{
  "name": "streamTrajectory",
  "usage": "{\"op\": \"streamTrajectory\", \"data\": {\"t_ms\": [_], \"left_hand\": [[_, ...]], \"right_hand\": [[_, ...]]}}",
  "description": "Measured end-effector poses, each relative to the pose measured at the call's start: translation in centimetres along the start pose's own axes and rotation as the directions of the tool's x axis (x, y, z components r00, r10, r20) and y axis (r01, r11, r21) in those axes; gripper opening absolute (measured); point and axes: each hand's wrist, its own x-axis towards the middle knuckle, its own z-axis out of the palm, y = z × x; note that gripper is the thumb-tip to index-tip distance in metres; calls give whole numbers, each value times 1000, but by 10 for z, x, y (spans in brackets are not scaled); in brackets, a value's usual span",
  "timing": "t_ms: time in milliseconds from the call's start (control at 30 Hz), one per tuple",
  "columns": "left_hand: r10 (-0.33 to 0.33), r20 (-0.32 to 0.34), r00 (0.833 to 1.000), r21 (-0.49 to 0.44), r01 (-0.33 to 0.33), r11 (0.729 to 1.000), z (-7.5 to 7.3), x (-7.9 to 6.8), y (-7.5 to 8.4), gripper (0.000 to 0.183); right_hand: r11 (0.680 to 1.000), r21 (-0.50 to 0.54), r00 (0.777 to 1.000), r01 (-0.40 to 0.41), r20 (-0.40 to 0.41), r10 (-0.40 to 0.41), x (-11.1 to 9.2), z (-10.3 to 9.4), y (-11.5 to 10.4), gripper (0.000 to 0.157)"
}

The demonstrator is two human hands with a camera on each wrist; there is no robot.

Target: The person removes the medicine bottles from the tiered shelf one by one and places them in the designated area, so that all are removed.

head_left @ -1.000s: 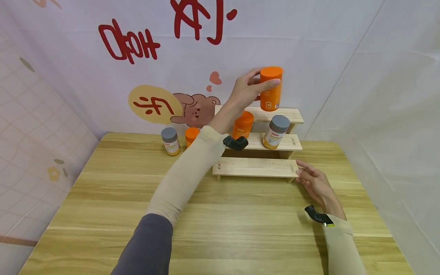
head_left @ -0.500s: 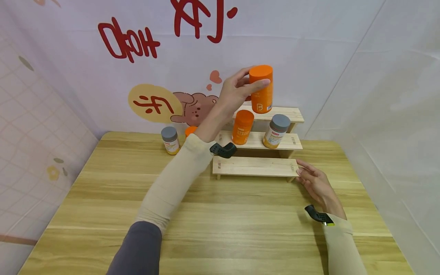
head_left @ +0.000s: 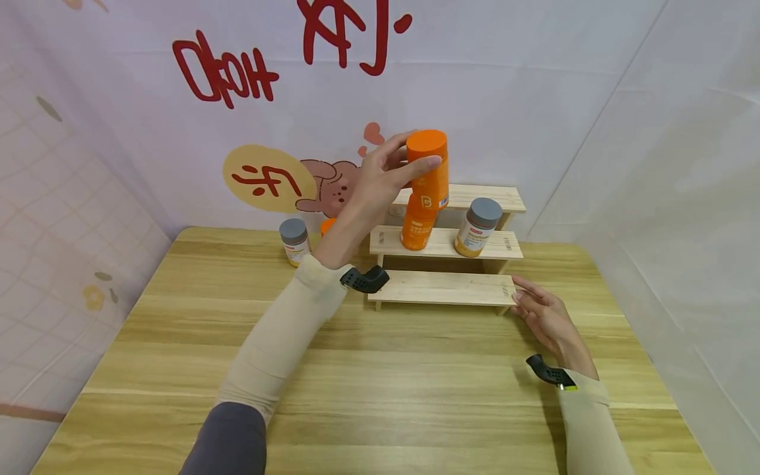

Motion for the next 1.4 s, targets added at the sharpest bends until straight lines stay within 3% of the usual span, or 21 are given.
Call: {"op": "streamTrajectory", "data": {"t_ms": [267,800,1067,1400], "left_hand": [[14,-35,999,33,-12,999,-10,-19,-8,47],[63,-86,994,-12,-64,998,-34,-48,-14,47],[39,-155,987,-27,-43,999,-51,-66,-23,50],[-35,-213,976,17,39,999,-71,-85,-41,56]], "right_hand": [[1000,-10,1000,-20,-16,20,1,-2,1,60],[1000,2,1000,-22,-22,22,2,-1,1,58],[1000,1,999,-21,-32,22,2,-1,-1,59],[1000,10,1000,-15,-11,15,2,-1,0,58]]}}
